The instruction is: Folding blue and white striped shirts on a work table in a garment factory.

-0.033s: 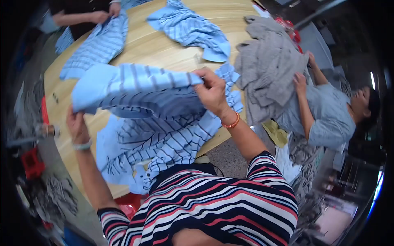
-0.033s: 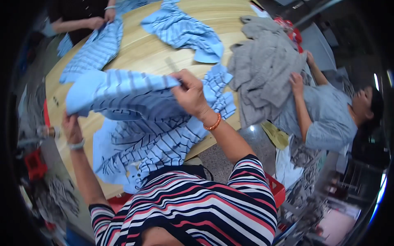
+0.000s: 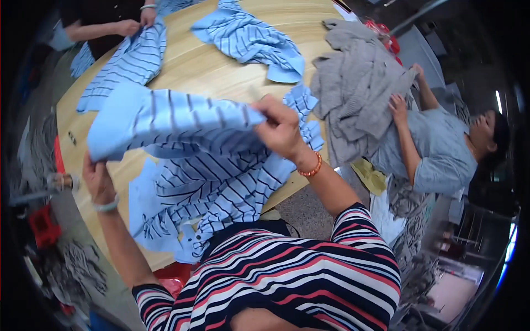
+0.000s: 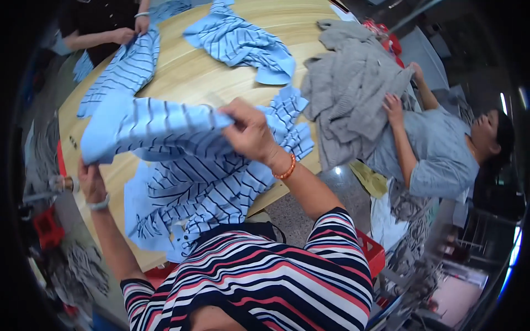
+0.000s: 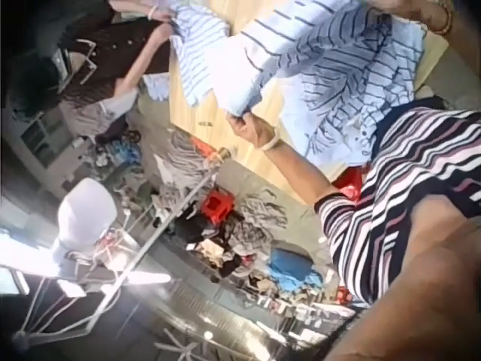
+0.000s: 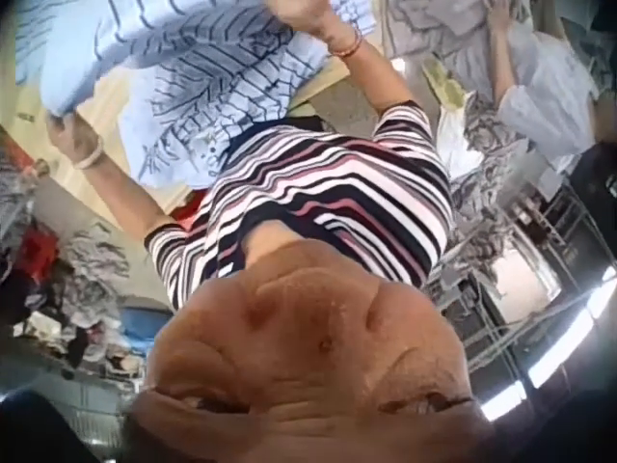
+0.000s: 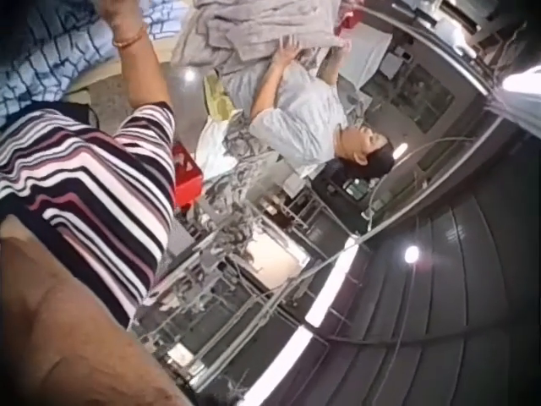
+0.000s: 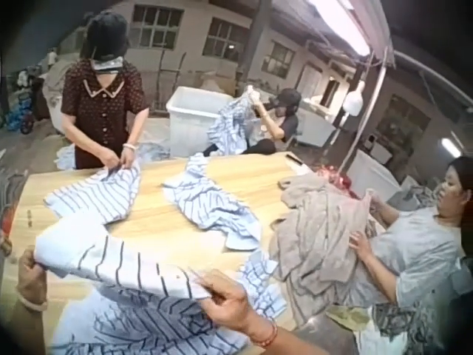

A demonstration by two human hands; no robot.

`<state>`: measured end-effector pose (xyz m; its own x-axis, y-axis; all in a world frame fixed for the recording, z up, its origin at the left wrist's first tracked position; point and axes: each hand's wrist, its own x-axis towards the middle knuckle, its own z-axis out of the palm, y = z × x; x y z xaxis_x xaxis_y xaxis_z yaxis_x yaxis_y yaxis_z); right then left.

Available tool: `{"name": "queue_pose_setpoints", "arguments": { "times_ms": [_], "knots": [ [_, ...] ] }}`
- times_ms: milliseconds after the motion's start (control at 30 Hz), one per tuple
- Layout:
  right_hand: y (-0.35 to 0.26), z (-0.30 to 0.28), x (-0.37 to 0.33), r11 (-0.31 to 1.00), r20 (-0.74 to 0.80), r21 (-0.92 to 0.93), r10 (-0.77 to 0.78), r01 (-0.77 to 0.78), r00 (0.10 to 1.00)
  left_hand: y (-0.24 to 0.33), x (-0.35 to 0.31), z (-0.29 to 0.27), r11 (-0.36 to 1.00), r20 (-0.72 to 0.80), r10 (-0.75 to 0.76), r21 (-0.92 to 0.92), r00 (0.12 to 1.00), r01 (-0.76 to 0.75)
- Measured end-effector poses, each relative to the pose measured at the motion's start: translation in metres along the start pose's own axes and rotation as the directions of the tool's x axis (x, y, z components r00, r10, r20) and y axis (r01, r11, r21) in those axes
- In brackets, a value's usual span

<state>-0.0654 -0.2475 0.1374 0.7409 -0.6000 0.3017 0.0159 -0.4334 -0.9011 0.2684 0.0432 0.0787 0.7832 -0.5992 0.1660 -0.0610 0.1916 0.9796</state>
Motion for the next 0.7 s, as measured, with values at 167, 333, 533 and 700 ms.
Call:
{"name": "queue_pose_setpoints", "arguments": {
  "times_ms": [167, 333, 533, 700],
  "knots": [
    [-0.008, 0.009, -0.061, 0.99, 0.733, -0.124, 0.043, 0.071, 0.679, -0.022, -0.065, -0.062, 0.52, 0.286, -0.18, 0.84, 0.941, -0.156],
    [0.033, 0.02, -0.082, 0.938, 0.566, -0.344, 0.243, -0.042, 0.788, -0.066, -0.155, -0.049, 0.449, 0.235, -0.442, 0.893, 0.866, -0.014],
    [0.086, 0.057, 0.005, 0.84, 0.225, -0.543, 0.161, -0.014, 0.961, -0.085, -0.132, 0.007, 0.392, -0.205, -0.364, 0.851, 0.909, 0.349],
    [0.156, 0.092, 0.048, 0.781, 0.023, -0.618, 0.129, -0.088, 0.991, -0.119, -0.105, 0.016, 0.283, -0.176, -0.243, 0.928, 0.954, 0.243]
  ]
}}
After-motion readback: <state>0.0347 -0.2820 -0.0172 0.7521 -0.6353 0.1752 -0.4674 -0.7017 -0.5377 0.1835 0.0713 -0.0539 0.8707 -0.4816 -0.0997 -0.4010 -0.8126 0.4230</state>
